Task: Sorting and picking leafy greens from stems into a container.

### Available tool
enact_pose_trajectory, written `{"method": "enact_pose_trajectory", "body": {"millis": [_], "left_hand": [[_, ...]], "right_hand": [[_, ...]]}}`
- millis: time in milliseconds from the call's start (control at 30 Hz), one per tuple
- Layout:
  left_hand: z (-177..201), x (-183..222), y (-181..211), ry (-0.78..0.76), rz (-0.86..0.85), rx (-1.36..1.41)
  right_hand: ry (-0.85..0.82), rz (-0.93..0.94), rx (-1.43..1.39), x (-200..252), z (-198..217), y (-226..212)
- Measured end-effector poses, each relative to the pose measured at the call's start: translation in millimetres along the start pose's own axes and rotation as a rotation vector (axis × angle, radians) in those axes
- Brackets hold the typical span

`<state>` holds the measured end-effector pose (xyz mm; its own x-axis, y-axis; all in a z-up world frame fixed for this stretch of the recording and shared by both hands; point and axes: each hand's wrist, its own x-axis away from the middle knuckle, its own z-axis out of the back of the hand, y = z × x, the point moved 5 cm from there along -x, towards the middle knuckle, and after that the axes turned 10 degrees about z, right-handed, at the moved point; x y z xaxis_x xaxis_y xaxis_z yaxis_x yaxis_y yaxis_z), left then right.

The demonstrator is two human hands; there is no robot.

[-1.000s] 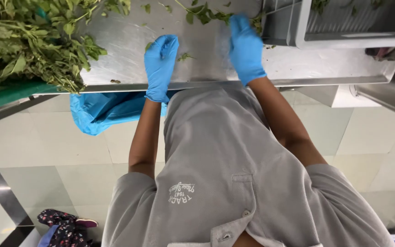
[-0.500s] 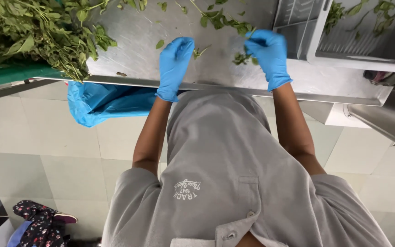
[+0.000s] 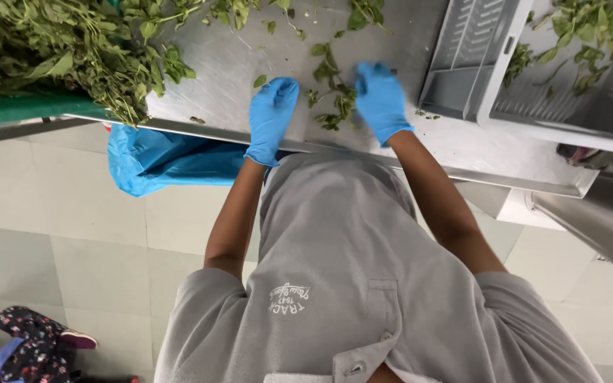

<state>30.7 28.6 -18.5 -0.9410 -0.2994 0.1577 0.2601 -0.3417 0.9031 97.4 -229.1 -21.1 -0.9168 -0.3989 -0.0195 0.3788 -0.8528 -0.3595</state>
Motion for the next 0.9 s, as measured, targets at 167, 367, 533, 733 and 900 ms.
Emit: {"method": "enact_pose_trajectory", "body": {"millis": [167, 367, 533, 733, 900], "left_hand": [[-0.2, 3.4, -5.6, -0.052, 0.126, -0.037], [-8.2, -5.4, 16.2, -0.044, 0.049, 0.032], [-14.5, -16.9, 30.8, -0.057, -0.013, -0.04], [-33.6, -28.0, 34.2, -0.074, -0.064, -0.04], [-37.5, -34.2, 46.0, -0.097, -0.049, 0.005]], "right_hand": [[0.341, -0.028, -0.069, -46.4, 29.2, 37.6], [0.219, 0.002, 0.114, -66.9, -28.7, 85.8], [0.242, 0.072, 0.188, -61.0, -4.6, 69.4], [0.345, 0.107, 0.168, -51.1, 1.2, 56.3], [0.385, 0.103, 0.358, -67.8, 5.3, 59.8]]}}
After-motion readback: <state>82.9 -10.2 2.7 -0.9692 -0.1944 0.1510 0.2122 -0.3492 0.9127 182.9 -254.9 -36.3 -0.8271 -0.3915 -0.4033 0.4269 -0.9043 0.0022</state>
